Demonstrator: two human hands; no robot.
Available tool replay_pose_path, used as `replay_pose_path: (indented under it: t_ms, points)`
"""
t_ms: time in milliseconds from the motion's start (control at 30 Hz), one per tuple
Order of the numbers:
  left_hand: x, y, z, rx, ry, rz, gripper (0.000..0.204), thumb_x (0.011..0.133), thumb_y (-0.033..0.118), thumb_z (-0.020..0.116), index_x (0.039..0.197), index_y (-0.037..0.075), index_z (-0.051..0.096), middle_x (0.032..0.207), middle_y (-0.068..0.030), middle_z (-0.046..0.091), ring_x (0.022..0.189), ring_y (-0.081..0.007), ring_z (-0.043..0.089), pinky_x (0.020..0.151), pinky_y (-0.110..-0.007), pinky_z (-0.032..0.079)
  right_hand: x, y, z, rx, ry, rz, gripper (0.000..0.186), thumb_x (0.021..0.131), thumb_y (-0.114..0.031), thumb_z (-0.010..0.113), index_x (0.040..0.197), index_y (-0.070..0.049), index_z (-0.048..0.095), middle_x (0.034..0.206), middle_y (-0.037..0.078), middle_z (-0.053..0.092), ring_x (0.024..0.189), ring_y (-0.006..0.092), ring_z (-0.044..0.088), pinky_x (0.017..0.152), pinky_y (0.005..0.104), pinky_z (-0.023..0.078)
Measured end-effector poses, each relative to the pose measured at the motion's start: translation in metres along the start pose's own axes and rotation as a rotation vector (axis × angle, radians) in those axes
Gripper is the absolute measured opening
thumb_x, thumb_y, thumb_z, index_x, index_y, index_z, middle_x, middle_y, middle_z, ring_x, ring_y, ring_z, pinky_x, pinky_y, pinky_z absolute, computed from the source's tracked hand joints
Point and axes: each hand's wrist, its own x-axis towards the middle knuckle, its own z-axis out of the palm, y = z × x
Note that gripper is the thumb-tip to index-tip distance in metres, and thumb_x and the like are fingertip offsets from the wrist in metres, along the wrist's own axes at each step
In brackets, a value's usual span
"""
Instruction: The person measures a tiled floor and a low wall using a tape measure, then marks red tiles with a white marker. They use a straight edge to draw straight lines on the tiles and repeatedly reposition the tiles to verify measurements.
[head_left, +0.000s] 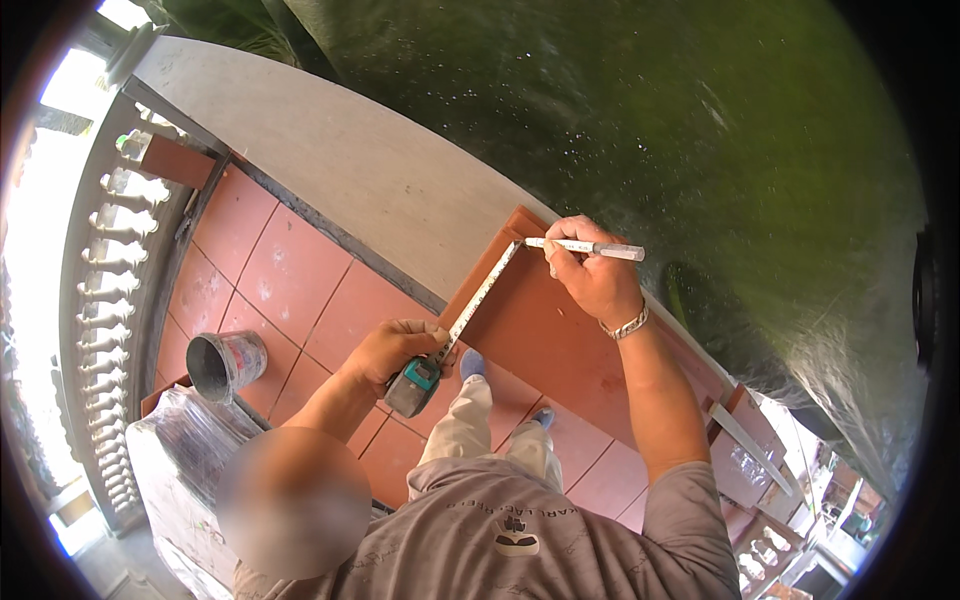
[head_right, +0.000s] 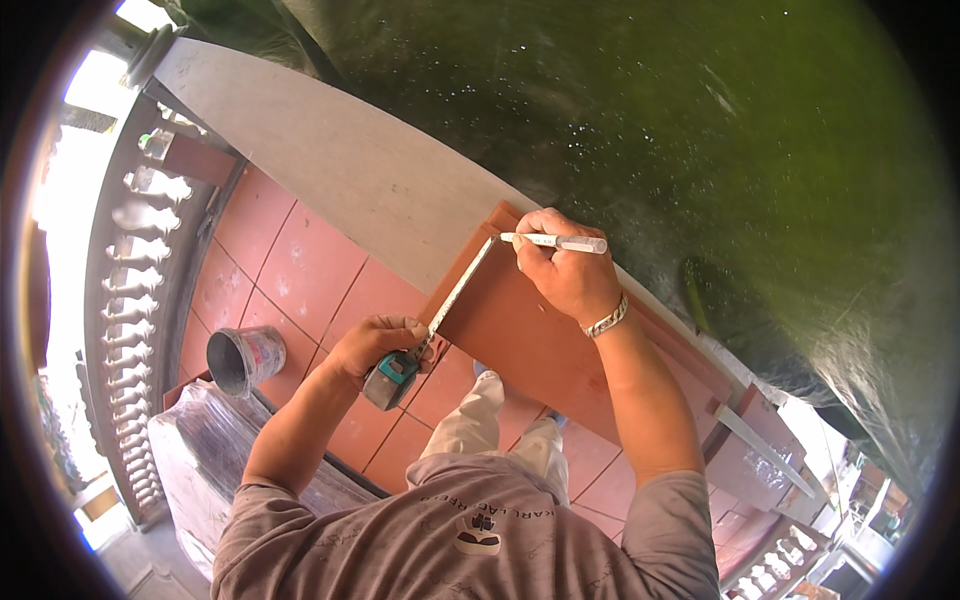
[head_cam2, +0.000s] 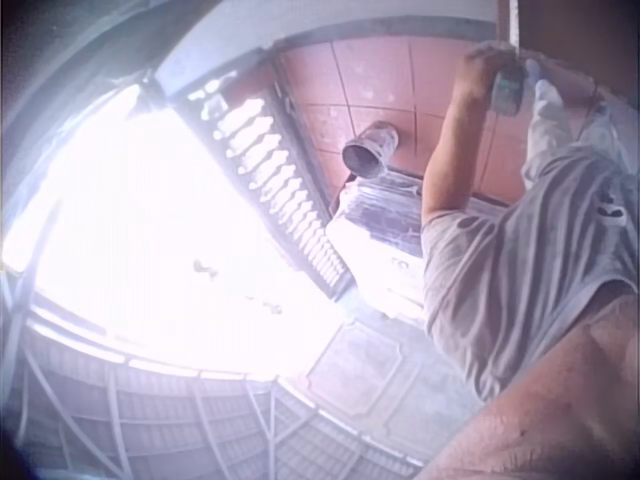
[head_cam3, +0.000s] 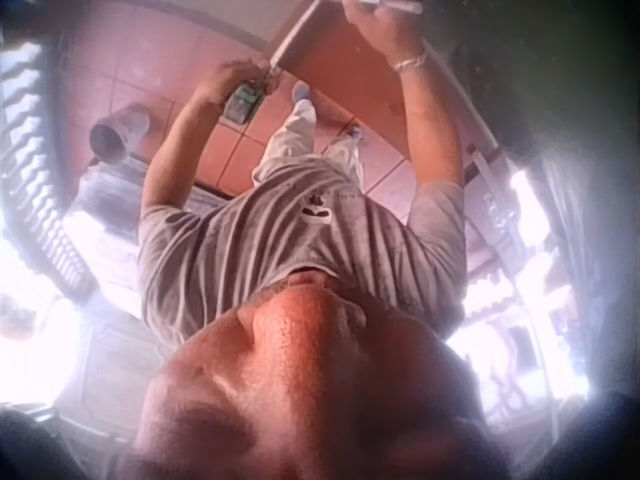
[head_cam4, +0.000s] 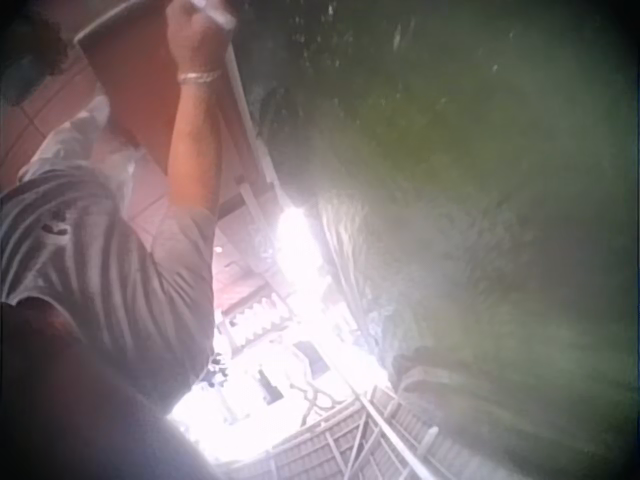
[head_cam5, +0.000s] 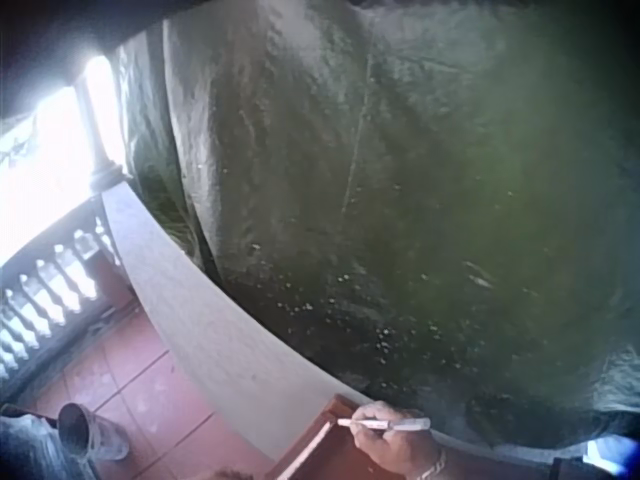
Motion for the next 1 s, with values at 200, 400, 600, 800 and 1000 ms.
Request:
replay_pose_path:
  t_ms: [200,400,600,800,1000]
  points:
    - [0.002,-0.011,0.013,0.028,0.045,0.010,0.012,0.093,0.010,0.064,0.094,-0.002,0.066,0.085,-0.0115,0.068,0.074,-0.0193,0.067,0.071,-0.032,0.056,-0.008,0.004,-0.007,-0.032,0.004,-0.001,0.006,0.087,-0.011,0.067,0.089,-0.006,0.065,0.070,0.005,0.068,0.059,0.0159,0.065,0.056,0.0302,0.051]
    - [-0.001,-0.022,0.032,0.067,0.071,0.019,0.015,0.093,0.012,0.064,0.091,-0.003,0.067,0.084,-0.0106,0.068,0.072,-0.0182,0.066,0.070,-0.031,0.055,-0.021,0.003,-0.020,-0.019,-0.008,0.012,0.006,0.088,-0.011,0.066,0.089,-0.006,0.064,0.070,0.007,0.068,0.059,0.0175,0.065,0.057,0.0307,0.051]
    - [-0.005,-0.035,0.057,0.129,0.136,0.016,0.017,0.094,0.014,0.064,0.091,-0.002,0.068,0.083,-0.0093,0.068,0.072,-0.0172,0.067,0.066,-0.030,0.055,-0.037,0.006,-0.037,-0.035,-0.024,0.028,0.006,0.088,-0.011,0.066,0.088,-0.006,0.063,0.071,0.007,0.068,0.061,0.0187,0.066,0.058,0.0319,0.052]
    - [-0.001,-0.049,0.067,0.095,0.101,0.039,0.019,0.095,0.015,0.064,0.095,-0.003,0.068,0.083,-0.0093,0.068,0.071,-0.0174,0.068,0.064,-0.030,0.056,-0.053,0.015,-0.047,-0.018,-0.001,0.007,0.006,0.087,-0.012,0.066,0.088,-0.006,0.064,0.073,0.007,0.068,0.061,0.0198,0.066,0.058,0.0325,0.052]
    - [-0.003,-0.059,0.083,0.112,0.136,0.062,0.019,0.096,0.014,0.062,0.094,-0.004,0.068,0.082,-0.0095,0.067,0.070,-0.0175,0.067,0.063,-0.030,0.055,-0.065,0.020,-0.056,-0.038,0.016,-0.009,0.006,0.087,-0.011,0.065,0.089,-0.007,0.064,0.073,0.007,0.068,0.062,0.0218,0.066,0.058,0.0329,0.052]
